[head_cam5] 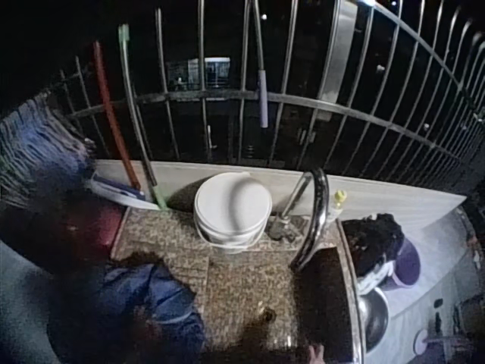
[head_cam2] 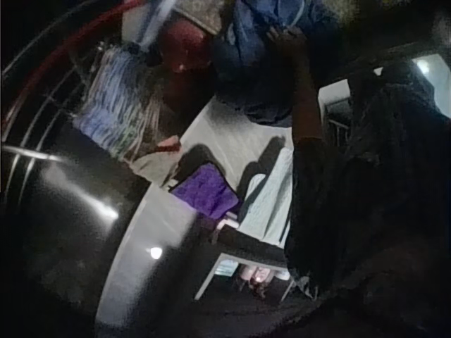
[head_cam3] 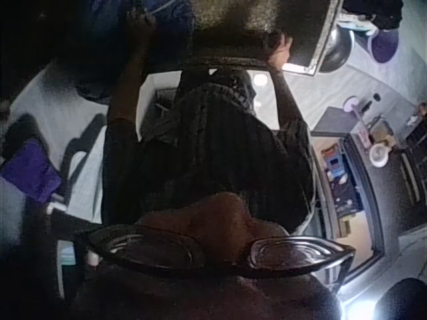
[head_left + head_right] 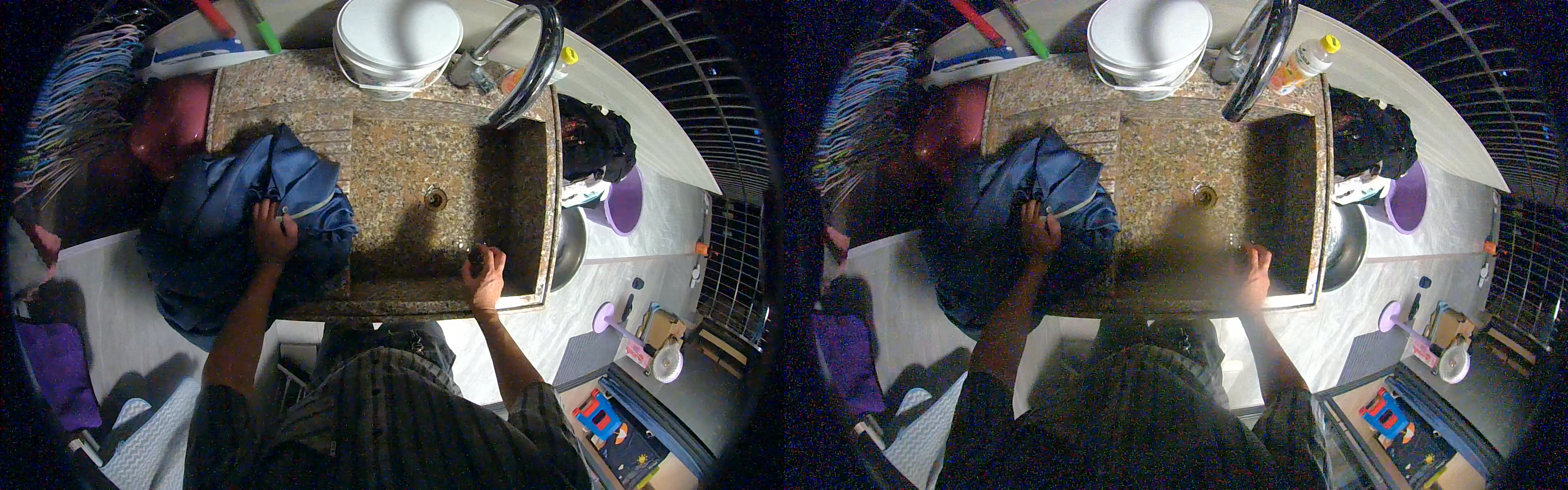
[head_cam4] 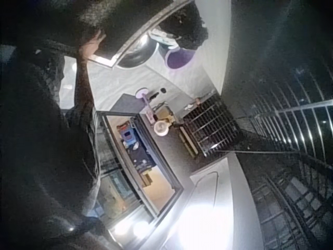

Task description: The person washes a garment in a sink using cleaning liquid, drains the water, and washes their hands under the faucet. The person then wrings out the garment, removes debris from the sink drain by hand, and rinses their hands.

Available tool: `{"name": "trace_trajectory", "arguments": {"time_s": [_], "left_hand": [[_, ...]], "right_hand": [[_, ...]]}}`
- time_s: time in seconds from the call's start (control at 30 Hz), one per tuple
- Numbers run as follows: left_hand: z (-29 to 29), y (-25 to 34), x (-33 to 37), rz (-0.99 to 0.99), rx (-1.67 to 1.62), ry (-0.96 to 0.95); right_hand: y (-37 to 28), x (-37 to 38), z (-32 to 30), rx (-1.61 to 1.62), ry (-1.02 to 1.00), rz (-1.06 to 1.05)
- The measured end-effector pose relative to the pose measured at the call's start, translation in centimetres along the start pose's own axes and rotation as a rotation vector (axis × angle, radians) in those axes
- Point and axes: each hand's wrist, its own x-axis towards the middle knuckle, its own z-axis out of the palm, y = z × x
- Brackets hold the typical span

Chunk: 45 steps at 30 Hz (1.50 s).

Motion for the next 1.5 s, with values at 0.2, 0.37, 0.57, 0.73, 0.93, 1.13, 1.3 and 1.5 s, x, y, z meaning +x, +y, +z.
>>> {"name": "trace_trajectory", "arguments": {"time_s": [0.2,0.37,0.57,0.73,0.93,1.13,1.3,1.5], "left_hand": [[-0.6,0.6,0.4,-0.042,-0.026,-0.018],[-1.3,1.1,0.9,-0.08,-0.029,-0.07],[-1.9,1.8,1.5,-0.087,-0.031,-0.064],[-2.3,2.3,1.7,-0.081,-0.002,-0.051],[-2.3,2.3,1.8,-0.069,-0.027,-0.047],[-2.1,2.1,1.5,-0.103,-0.011,-0.068],[-2.0,1.9,1.3,-0.101,0.015,-0.092],[-2.1,2.3,1.5,-0.094,-0.006,-0.061]], "right_hand": [[0.3,0.1,0.1,-0.007,-0.026,0.013],[0.4,0.1,0.0,0.014,-0.047,-0.012],[0.4,0.1,0.0,0.001,-0.058,-0.019],[0.7,0.0,0.4,-0.037,-0.061,0.001],[1.9,-0.2,1.2,-0.083,-0.015,-0.068],[1.3,-0.1,0.8,-0.044,-0.079,0.007],[0.9,0.0,0.5,-0.024,-0.091,0.0],[1.9,-0.2,1.2,-0.053,-0.017,-0.069]]}}
